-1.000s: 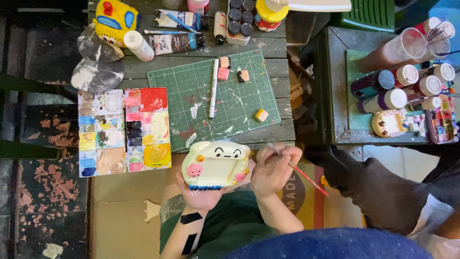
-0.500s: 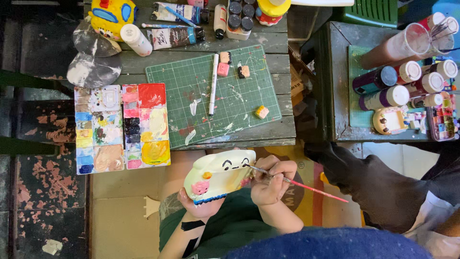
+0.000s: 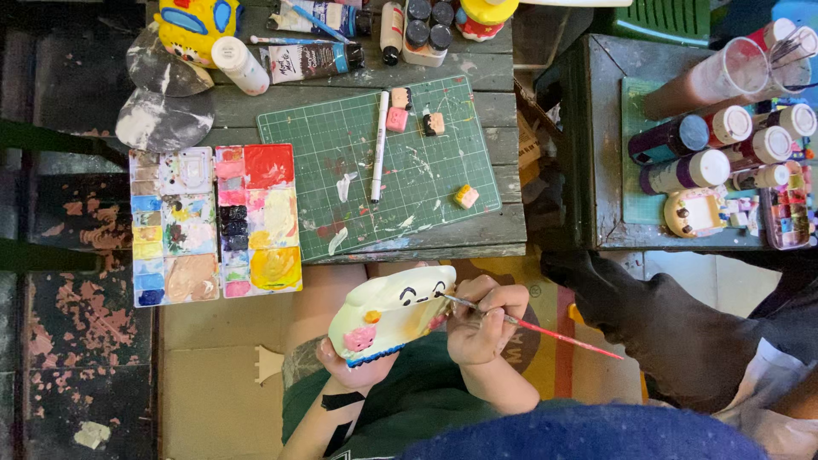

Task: The person paints a white ceramic photo-frame trinket with a paintbrush, adding details to its face and edges, then dips the brush in paint and paints small ceramic figurines on the work table.

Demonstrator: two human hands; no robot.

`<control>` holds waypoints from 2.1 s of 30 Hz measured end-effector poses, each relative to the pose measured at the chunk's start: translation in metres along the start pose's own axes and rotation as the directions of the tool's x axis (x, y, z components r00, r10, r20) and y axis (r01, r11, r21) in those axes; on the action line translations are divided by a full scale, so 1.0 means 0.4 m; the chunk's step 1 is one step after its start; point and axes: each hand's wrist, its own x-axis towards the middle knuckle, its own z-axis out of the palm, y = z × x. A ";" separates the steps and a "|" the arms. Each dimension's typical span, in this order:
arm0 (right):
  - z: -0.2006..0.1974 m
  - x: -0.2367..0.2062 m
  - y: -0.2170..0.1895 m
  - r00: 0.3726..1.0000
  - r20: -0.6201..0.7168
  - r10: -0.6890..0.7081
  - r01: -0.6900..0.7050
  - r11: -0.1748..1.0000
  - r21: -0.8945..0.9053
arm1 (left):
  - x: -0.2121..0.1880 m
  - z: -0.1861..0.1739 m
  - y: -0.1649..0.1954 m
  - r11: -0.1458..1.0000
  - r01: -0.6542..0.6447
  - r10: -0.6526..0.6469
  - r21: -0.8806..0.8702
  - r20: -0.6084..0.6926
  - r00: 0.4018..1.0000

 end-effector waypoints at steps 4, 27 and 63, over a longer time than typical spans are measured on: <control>0.001 -0.001 -0.005 1.000 0.013 0.021 -0.020 1.000 -0.013 | -0.004 -0.003 -0.002 1.000 0.002 -0.002 -0.003 -0.021 1.000; 0.003 0.002 0.003 0.998 -0.045 0.031 -0.032 0.999 -0.011 | 0.012 0.029 0.000 0.998 -0.061 0.062 -0.023 0.040 0.997; 0.010 0.007 0.003 0.999 -0.052 0.013 -0.015 0.999 -0.046 | 0.018 0.081 0.023 0.999 0.000 0.001 -0.048 0.012 1.000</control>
